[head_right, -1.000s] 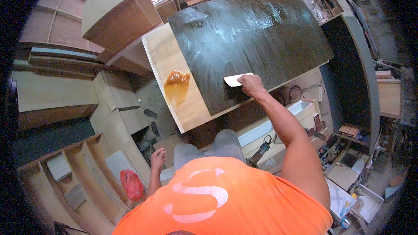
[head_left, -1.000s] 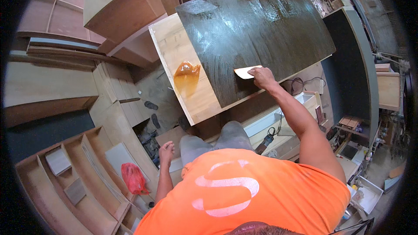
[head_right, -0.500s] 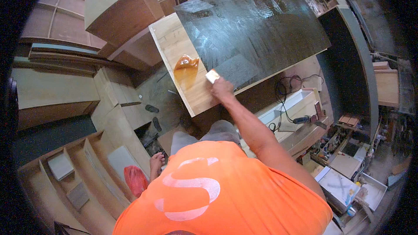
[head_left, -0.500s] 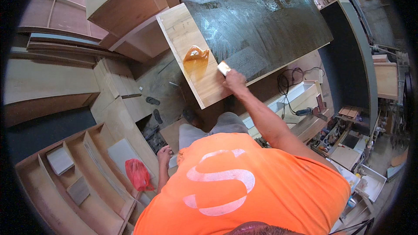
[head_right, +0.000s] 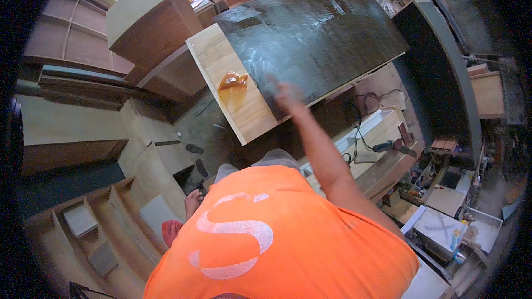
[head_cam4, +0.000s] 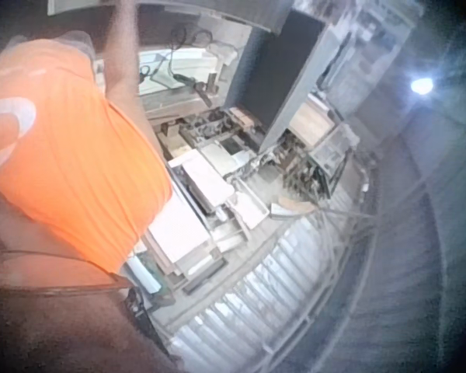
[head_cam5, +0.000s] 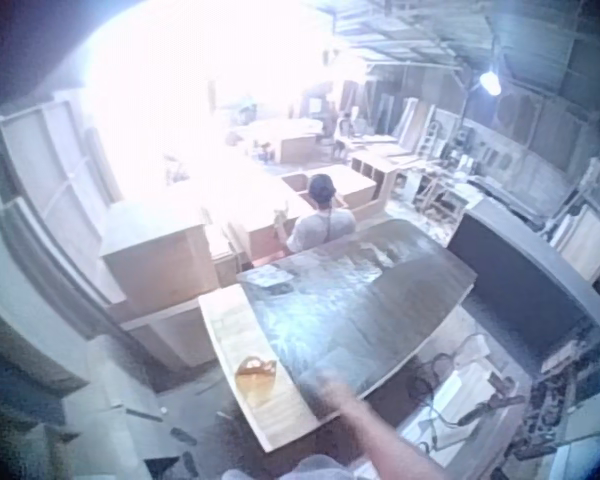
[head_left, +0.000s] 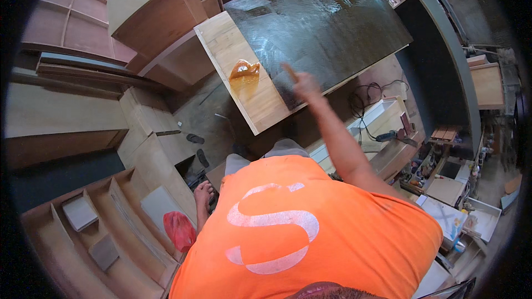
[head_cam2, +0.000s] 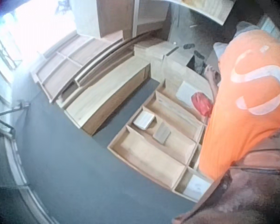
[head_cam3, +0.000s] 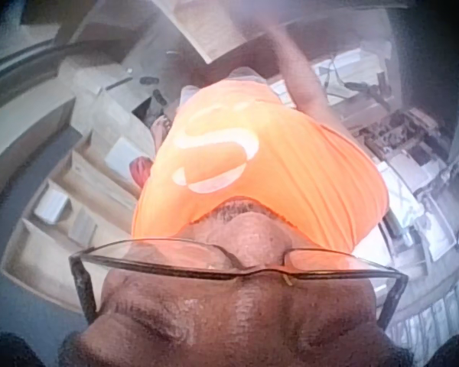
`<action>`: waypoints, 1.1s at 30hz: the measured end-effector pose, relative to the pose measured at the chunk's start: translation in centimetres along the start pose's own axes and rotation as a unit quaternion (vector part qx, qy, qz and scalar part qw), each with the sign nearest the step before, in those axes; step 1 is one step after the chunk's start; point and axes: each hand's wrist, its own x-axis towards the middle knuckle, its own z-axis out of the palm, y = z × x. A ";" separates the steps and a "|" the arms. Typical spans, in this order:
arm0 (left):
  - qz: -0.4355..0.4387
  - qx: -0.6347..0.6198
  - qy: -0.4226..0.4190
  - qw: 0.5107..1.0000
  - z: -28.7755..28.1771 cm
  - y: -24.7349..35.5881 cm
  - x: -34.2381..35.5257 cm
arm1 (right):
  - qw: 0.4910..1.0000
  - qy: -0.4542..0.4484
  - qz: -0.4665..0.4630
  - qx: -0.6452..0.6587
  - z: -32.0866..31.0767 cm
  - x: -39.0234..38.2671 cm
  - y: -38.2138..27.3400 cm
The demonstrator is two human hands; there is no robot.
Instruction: The person applies a liquid finish to a large wooden panel using a cloth and a plastic bottle. They pour the finish onto the surface and spread it evenly, flipping the panel to treat both sides.
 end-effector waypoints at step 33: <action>0.062 0.005 0.190 0.980 -6.8 3.9 -12.9 | 0.993 -0.075 -0.018 -0.084 9.0 0.6 -2.1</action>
